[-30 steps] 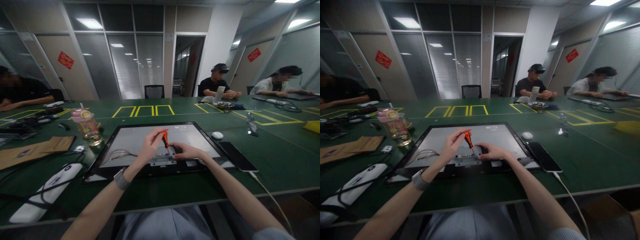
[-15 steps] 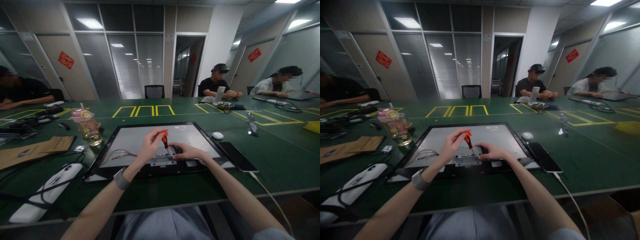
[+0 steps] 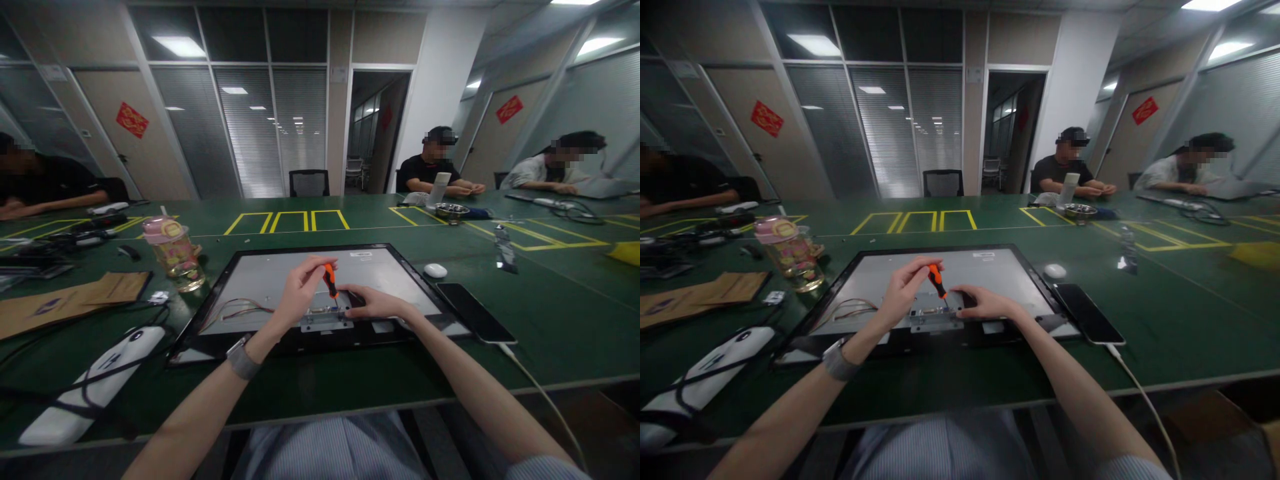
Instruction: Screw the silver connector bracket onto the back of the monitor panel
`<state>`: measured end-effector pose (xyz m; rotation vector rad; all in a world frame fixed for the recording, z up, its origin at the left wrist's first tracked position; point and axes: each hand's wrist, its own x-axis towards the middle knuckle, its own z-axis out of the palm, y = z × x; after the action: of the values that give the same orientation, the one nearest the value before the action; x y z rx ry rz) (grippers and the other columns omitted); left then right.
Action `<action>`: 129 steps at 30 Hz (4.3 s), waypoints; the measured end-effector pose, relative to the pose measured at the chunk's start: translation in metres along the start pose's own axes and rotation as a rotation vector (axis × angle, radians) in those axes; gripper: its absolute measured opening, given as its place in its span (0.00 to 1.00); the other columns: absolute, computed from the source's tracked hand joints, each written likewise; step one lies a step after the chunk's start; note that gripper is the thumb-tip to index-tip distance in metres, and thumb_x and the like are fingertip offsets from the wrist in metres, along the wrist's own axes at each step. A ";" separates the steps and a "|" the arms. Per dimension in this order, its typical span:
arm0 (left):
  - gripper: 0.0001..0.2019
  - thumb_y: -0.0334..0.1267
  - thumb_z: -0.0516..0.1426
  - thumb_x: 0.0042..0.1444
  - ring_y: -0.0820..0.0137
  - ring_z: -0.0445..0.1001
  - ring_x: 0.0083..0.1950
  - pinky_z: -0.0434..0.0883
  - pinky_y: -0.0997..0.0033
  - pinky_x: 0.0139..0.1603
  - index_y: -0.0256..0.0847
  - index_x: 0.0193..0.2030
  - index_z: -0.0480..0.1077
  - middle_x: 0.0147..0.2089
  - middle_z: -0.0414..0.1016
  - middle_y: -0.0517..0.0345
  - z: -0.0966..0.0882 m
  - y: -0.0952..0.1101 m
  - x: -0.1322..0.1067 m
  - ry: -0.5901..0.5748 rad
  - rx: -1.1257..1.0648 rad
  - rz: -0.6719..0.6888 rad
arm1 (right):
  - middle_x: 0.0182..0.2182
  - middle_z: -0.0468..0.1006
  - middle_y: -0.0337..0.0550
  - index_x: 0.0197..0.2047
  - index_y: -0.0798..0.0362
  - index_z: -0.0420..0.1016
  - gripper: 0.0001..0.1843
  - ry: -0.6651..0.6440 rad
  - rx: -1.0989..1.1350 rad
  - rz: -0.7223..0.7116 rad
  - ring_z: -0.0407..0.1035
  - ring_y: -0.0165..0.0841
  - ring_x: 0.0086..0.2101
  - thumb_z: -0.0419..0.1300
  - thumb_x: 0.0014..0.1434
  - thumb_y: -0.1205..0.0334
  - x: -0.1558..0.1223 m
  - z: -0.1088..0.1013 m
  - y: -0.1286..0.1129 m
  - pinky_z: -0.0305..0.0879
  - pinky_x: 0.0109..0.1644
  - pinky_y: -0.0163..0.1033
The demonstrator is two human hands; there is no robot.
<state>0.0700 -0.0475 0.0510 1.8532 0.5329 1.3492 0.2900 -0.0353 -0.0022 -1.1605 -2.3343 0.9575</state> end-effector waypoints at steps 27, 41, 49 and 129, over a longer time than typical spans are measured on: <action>0.11 0.37 0.53 0.58 0.69 0.69 0.45 0.66 0.68 0.48 0.41 0.44 0.74 0.42 0.69 0.53 0.001 -0.003 0.000 0.055 0.123 0.040 | 0.58 0.63 0.48 0.62 0.52 0.56 0.37 0.012 0.004 -0.027 0.60 0.45 0.55 0.62 0.52 0.51 0.000 0.001 0.003 0.55 0.59 0.49; 0.13 0.36 0.52 0.59 0.68 0.72 0.48 0.67 0.65 0.52 0.41 0.49 0.71 0.45 0.73 0.52 -0.002 -0.013 0.001 0.019 -0.013 -0.009 | 0.57 0.65 0.49 0.61 0.53 0.57 0.36 0.007 -0.031 -0.010 0.62 0.44 0.53 0.61 0.52 0.51 0.001 -0.001 -0.002 0.57 0.58 0.48; 0.10 0.37 0.53 0.59 0.69 0.70 0.46 0.68 0.68 0.49 0.41 0.42 0.75 0.43 0.68 0.53 -0.001 -0.006 0.001 0.093 0.084 0.024 | 0.57 0.65 0.49 0.62 0.53 0.56 0.37 0.000 -0.022 -0.001 0.62 0.45 0.52 0.61 0.52 0.50 0.000 -0.001 -0.003 0.58 0.56 0.49; 0.10 0.37 0.56 0.56 0.72 0.70 0.40 0.69 0.71 0.42 0.42 0.44 0.74 0.39 0.67 0.55 0.005 -0.005 -0.002 0.110 0.065 0.037 | 0.58 0.63 0.47 0.62 0.51 0.56 0.37 0.000 0.026 -0.025 0.59 0.44 0.55 0.62 0.52 0.50 0.001 0.000 0.004 0.55 0.59 0.49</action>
<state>0.0743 -0.0475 0.0453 1.8566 0.6080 1.4803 0.2913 -0.0331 -0.0051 -1.1189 -2.3240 0.9760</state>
